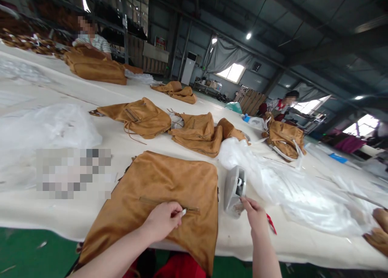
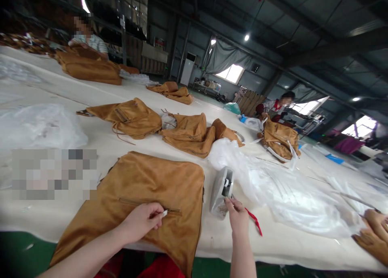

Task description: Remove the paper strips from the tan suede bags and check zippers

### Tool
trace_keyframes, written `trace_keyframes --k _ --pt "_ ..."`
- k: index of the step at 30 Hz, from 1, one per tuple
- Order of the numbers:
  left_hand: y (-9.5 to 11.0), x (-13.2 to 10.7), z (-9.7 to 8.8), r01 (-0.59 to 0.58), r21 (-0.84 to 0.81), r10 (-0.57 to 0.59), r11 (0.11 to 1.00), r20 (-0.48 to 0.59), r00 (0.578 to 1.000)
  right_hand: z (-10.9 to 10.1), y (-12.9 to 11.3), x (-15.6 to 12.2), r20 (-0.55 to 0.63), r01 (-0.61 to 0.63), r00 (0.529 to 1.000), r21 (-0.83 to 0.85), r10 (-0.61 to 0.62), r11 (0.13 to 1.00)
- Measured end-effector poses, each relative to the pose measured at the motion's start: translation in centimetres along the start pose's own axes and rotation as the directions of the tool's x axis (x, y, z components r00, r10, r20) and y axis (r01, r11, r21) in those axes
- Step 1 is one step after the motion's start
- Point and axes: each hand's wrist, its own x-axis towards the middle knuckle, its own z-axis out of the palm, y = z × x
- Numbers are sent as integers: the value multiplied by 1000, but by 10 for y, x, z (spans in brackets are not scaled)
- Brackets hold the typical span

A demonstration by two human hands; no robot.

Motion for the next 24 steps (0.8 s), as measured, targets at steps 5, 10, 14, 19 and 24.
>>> trace_keyframes --k 5,10,14,19,24 --pt "1 0 2 10 -95 -10 995 2 1000 7 3 -13 -73 46 997 115 -38 992" --pt "-1 3 4 49 -167 -49 985 4 999 6 -3 -42 -164 80 985 115 -61 990" --pt "5 0 2 62 -60 -62 996 -7 998 6 -6 -61 -238 61 970 29 -52 998" --pt "12 -5 3 5 24 -3 1000 -72 997 9 8 -64 -33 -177 982 150 184 973" --pt "4 -6 9 -86 -60 79 994 -106 991 8 27 -63 113 -327 945 343 307 881"
